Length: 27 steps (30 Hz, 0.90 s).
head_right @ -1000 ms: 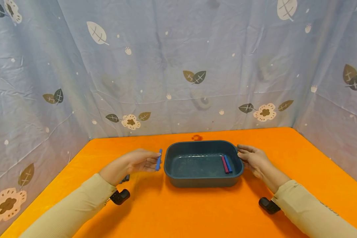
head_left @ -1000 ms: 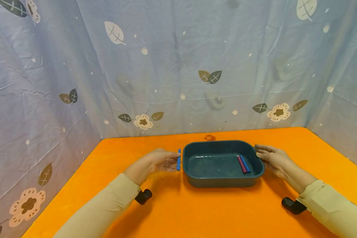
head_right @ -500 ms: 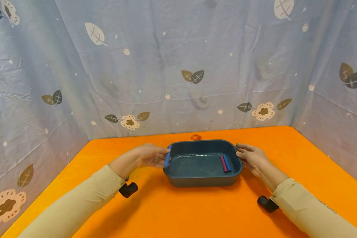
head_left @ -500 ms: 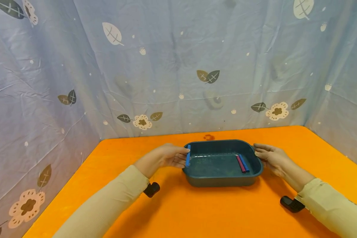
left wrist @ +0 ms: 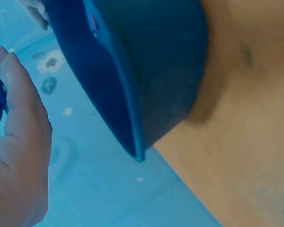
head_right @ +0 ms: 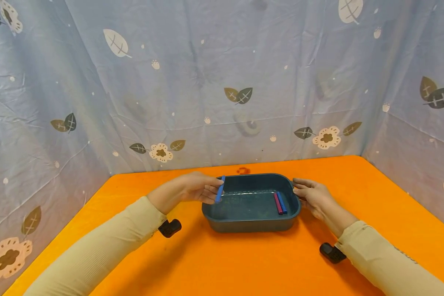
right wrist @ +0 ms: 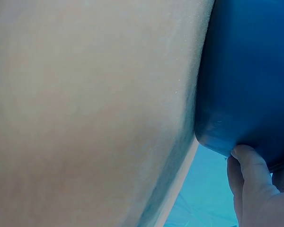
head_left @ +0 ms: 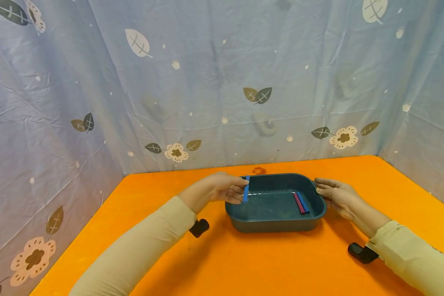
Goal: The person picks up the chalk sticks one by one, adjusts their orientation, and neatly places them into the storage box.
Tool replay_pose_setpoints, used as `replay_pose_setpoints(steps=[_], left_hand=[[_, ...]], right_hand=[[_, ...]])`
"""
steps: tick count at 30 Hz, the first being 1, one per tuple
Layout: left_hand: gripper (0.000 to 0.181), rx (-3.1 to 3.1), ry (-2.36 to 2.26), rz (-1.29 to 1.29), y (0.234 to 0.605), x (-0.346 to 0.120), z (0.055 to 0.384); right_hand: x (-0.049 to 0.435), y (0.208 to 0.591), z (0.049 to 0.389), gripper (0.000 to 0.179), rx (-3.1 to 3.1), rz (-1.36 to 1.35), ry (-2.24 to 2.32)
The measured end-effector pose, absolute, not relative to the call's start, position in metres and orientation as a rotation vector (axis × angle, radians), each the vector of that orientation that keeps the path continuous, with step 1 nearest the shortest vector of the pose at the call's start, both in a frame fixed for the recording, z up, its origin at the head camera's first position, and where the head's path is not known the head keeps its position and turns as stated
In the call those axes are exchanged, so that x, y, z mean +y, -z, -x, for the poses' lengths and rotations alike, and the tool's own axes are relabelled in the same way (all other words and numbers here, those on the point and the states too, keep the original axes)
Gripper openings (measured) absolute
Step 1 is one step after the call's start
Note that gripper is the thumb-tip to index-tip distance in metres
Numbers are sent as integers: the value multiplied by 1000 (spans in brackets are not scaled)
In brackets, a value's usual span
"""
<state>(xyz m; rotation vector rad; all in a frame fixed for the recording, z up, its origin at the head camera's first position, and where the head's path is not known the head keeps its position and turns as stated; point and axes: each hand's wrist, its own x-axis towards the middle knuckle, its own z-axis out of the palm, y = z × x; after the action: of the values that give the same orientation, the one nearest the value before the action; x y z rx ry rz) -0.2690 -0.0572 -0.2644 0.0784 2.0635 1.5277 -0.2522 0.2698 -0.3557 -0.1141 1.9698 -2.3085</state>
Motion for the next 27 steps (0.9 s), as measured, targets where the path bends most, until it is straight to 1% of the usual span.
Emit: replay_pose_setpoints(steps=[2,4,9,11,20,27], left_hand=[[26,2060,-1513,-83,262,-53,270],[22,2058,-1494,-81,260,-48,271],[17,2062,-1457,-63,254,-38,277],[17,2064,-1457,-60,252,-34,280],[20,2077,-1414,-70,250,-22,287],[15,2074,-1378,-86,254,-11,296]], right_hand=[[270,356,252,52,1982,110,2298],[270,356,252,49,1981,103,2298],[271,356,252,57,2037,85,2251],[270,355,252,65,2058,86,2232],[268,353,252,65,2097,66,2192],[267,352,252,66,2087,60,2193]])
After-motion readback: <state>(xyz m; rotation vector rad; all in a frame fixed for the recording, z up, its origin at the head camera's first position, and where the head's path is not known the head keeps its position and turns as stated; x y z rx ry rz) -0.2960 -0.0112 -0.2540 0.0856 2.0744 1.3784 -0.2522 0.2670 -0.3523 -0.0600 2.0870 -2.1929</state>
